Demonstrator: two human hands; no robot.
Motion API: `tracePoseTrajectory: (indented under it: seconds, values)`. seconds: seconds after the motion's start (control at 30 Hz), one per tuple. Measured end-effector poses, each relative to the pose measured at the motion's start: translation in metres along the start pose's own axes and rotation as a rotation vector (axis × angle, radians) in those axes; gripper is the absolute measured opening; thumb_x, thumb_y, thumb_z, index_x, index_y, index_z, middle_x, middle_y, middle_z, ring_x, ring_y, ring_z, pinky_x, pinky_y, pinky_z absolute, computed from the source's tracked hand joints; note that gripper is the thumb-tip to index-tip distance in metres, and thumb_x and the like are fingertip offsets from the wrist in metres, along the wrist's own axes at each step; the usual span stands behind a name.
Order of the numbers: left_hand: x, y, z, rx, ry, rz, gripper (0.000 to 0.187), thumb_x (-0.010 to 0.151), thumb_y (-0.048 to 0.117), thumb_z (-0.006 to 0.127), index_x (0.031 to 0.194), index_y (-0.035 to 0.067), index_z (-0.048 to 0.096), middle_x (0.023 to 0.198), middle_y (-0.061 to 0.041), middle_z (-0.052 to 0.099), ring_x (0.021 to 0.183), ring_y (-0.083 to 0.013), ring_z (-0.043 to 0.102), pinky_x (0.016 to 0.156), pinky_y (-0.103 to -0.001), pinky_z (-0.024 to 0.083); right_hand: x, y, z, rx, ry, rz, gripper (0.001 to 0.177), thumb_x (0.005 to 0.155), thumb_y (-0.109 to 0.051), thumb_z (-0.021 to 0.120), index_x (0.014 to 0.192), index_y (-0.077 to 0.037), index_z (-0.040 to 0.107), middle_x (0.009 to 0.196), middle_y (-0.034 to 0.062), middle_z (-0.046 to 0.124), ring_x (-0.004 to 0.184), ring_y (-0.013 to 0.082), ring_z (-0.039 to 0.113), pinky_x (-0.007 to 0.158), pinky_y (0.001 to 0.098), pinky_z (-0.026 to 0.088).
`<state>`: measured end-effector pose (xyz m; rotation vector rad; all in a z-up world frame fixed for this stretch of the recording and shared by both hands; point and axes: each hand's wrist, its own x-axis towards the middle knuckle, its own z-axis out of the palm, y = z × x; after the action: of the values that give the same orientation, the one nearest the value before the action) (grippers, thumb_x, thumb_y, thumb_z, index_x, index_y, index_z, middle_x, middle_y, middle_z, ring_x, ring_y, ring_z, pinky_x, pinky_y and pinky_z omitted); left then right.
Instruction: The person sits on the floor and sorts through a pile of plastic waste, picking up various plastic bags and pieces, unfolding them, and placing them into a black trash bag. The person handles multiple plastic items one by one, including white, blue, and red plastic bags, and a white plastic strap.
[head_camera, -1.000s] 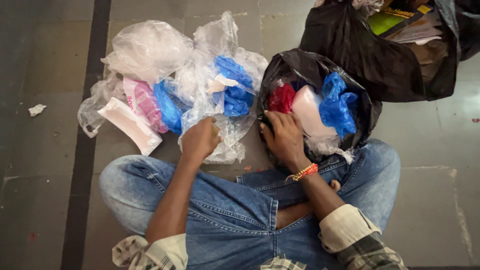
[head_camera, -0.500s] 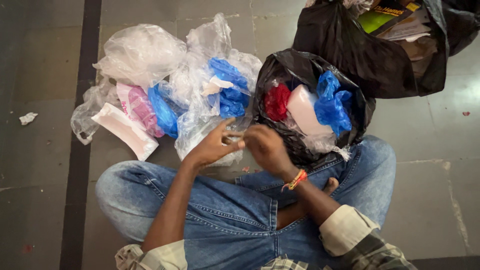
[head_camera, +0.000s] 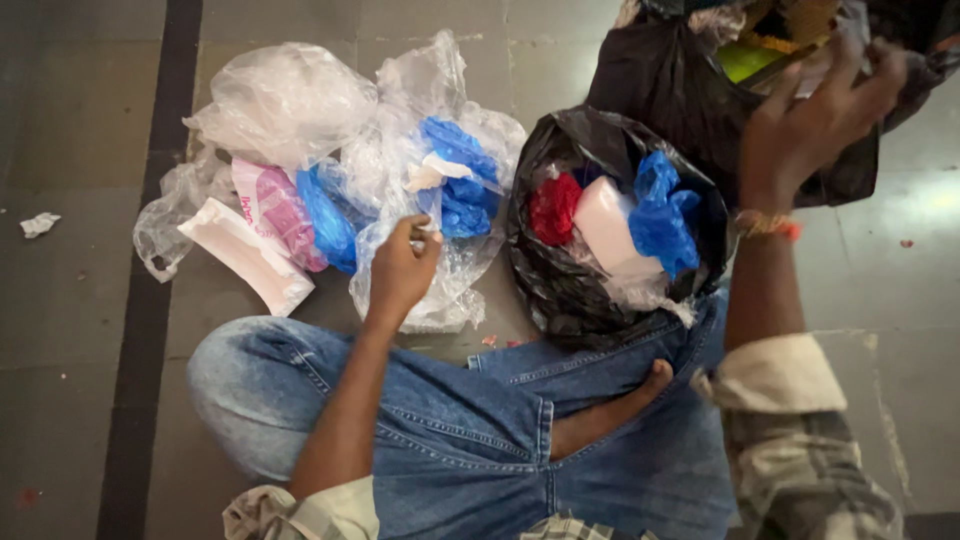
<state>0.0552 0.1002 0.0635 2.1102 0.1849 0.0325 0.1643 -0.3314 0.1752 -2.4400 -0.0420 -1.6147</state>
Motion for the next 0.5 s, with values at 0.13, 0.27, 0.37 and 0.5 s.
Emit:
tracePoseTrajectory:
  seconds: [0.13,0.27,0.37,0.5]
  values:
    - [-0.009,-0.008,0.004,0.340,-0.033,0.415,0.052,0.082,0.024,0.080,0.126,0.004,0.061,0.111,-0.019,0.069,0.103,-0.0386,0.065,0.085,-0.048,0.052,-0.066,-0.054,-0.006,0.122,-0.135,0.062,0.031,0.103,-0.004,0.066,0.133,-0.006,0.061,0.151,0.0177,0.043,0.142,0.0346,0.042,0.120,0.0465,0.035]
    - [-0.018,-0.010,0.010,0.645,-0.223,0.453,0.069,0.065,0.024,0.087,0.125,0.002,0.059,0.112,-0.021,0.065,0.104,-0.0408,0.063,0.082,-0.050,0.051,-0.143,-0.154,-0.013,0.306,-0.429,0.012,0.030,0.101,-0.019,0.074,0.125,-0.003,0.066,0.126,0.0201,0.057,0.122,0.0365,0.048,0.102,0.0504,0.038]
    - [-0.018,-0.018,0.020,0.798,-0.295,0.393,0.057,0.067,0.015,0.082,0.119,0.006,0.062,0.109,-0.017,0.067,0.101,-0.0378,0.066,0.081,-0.050,0.053,-0.177,-0.204,-0.039,0.579,-0.610,-0.269,0.036,0.092,-0.012,0.067,0.127,-0.013,0.066,0.137,0.0174,0.057,0.130,0.0310,0.051,0.104,0.0488,0.041]
    - [-0.016,-0.039,0.031,0.784,-0.266,0.425,0.027,0.084,0.007,0.069,0.110,0.007,0.067,0.096,-0.018,0.072,0.090,-0.0372,0.071,0.076,-0.051,0.054,-0.200,-0.230,-0.053,0.562,-0.869,-0.336,0.049,0.091,-0.025,0.072,0.136,-0.011,0.058,0.144,0.0173,0.050,0.135,0.0340,0.046,0.109,0.0543,0.035]
